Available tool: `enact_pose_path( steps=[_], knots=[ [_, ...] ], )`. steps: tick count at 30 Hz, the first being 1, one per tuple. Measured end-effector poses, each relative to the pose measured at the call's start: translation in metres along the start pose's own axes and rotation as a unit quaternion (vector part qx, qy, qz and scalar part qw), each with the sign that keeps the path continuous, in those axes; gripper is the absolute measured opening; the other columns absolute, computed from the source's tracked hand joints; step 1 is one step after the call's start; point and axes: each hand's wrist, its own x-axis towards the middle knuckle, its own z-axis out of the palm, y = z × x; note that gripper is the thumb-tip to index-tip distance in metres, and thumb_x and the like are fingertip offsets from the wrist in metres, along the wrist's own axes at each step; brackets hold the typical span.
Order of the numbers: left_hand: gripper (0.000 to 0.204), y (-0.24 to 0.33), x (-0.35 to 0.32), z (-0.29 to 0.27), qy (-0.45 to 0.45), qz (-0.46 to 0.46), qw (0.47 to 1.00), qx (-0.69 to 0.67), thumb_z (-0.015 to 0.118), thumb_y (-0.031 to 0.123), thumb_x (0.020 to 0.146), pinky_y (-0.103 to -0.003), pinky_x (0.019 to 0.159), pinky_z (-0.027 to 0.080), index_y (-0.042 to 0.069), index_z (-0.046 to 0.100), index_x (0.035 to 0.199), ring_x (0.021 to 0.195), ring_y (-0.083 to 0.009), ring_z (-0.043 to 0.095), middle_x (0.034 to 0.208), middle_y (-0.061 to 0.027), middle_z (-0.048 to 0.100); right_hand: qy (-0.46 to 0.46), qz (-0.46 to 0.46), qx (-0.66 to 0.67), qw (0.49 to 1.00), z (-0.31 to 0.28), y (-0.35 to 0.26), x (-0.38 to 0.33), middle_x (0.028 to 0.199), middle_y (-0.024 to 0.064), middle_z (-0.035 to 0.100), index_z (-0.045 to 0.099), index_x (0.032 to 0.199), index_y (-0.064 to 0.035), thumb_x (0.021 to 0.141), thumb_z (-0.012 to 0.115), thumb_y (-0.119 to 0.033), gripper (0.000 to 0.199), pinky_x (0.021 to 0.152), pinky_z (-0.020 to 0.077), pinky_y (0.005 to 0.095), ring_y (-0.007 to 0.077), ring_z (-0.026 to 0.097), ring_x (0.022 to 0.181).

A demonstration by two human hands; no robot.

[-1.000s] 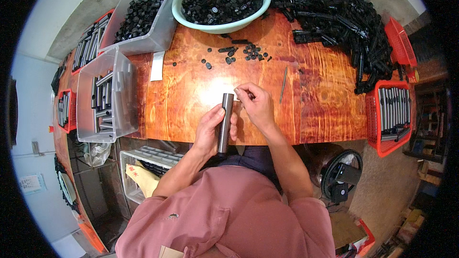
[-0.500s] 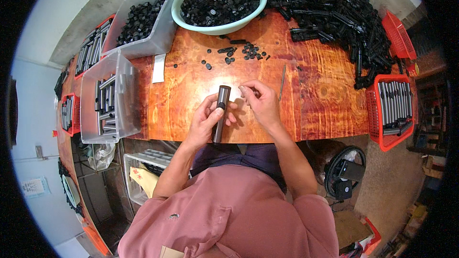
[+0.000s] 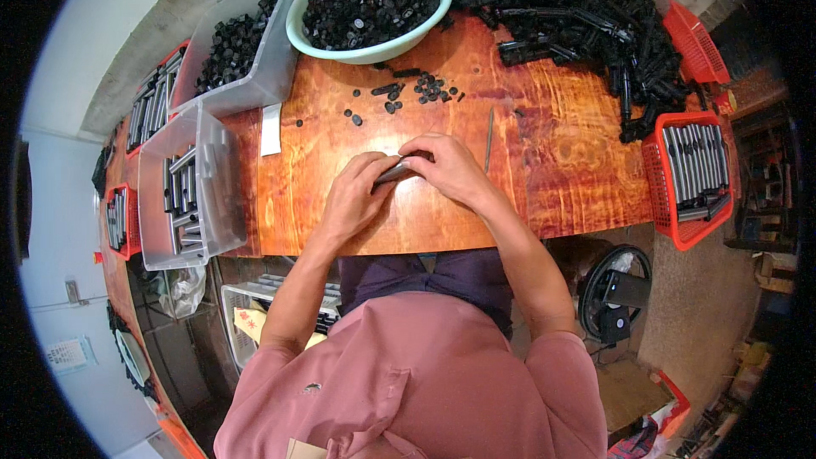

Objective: The person assembles small black plastic components into a cylindrical metal tube. They pick up the parts from the table, insert them into the tube, and place the completed assemblies into a red basket.

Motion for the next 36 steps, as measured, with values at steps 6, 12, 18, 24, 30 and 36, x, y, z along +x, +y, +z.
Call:
enact_pose_path(
  steps=[6, 12, 18, 24, 30, 36],
  knots=[
    [0.038, 0.005, 0.000, -0.002, -0.010, -0.015, 1.000, 0.003, 0.074, 0.005, 0.083, -0.043, 0.089, 0.052, 0.003, 0.066, 0.120, 0.104, -0.0364, 0.064, 0.112, -0.0170, 0.066, 0.004, -0.035, -0.006, 0.999, 0.002, 0.009, 0.000, 0.096, 0.0125, 0.070, 0.072, 0.107, 0.0018, 0.089, 0.067, -0.007, 0.021, 0.076, 0.0542, 0.0322, 0.0207, 0.068, 0.085],
    [0.031, 0.004, -0.002, -0.002, -0.008, -0.011, 1.000, 0.005, 0.074, 0.010, 0.084, -0.043, 0.082, 0.050, 0.002, 0.067, 0.113, 0.093, -0.0345, 0.061, 0.099, -0.0154, 0.064, 0.002, -0.065, 0.010, 0.998, 0.001, 0.013, -0.005, 0.094, 0.0096, 0.070, 0.072, 0.103, 0.0025, 0.089, 0.068, -0.008, 0.018, 0.077, 0.0528, 0.0299, 0.0171, 0.067, 0.085],
    [0.026, 0.011, 0.005, -0.003, -0.018, -0.032, 0.999, 0.029, 0.076, 0.015, 0.083, -0.045, 0.075, 0.050, 0.003, 0.071, 0.105, 0.084, -0.0337, 0.061, 0.088, -0.0141, 0.061, 0.046, -0.011, -0.100, 0.994, 0.006, -0.002, 0.016, 0.087, 0.0124, 0.071, 0.071, 0.101, 0.0016, 0.089, 0.069, -0.018, 0.023, 0.073, 0.0529, 0.0354, 0.0251, 0.069, 0.080],
    [0.023, 0.009, 0.009, -0.006, -0.045, -0.059, 0.997, 0.038, 0.076, 0.018, 0.085, -0.043, 0.071, 0.050, 0.002, 0.073, 0.101, 0.081, -0.0347, 0.061, 0.085, -0.0152, 0.059, 0.159, -0.109, -0.271, 0.943, 0.047, -0.001, 0.054, 0.087, 0.0177, 0.067, 0.066, 0.086, -0.0003, 0.090, 0.064, -0.017, 0.018, 0.080, 0.0495, 0.0478, 0.0375, 0.064, 0.088],
    [0.023, 0.006, 0.008, 0.003, -0.005, -0.047, 0.999, 0.011, 0.079, 0.016, 0.083, -0.041, 0.069, 0.048, 0.000, 0.072, 0.097, 0.077, -0.0336, 0.057, 0.082, -0.0150, 0.056, 0.201, -0.143, -0.276, 0.929, 0.048, 0.008, 0.050, 0.090, 0.0145, 0.063, 0.061, 0.090, -0.0039, 0.092, 0.061, -0.016, 0.012, 0.081, 0.0425, 0.0443, 0.0334, 0.060, 0.090],
    [0.021, 0.009, 0.003, 0.005, 0.002, -0.034, 0.999, 0.002, 0.077, 0.007, 0.079, -0.042, 0.072, 0.048, -0.003, 0.070, 0.096, 0.078, -0.0348, 0.057, 0.082, -0.0165, 0.056, 0.219, -0.143, -0.326, 0.909, 0.051, 0.009, 0.045, 0.090, 0.0121, 0.060, 0.058, 0.091, -0.0057, 0.092, 0.060, -0.018, 0.013, 0.080, 0.0400, 0.0428, 0.0305, 0.059, 0.091]
  ],
)
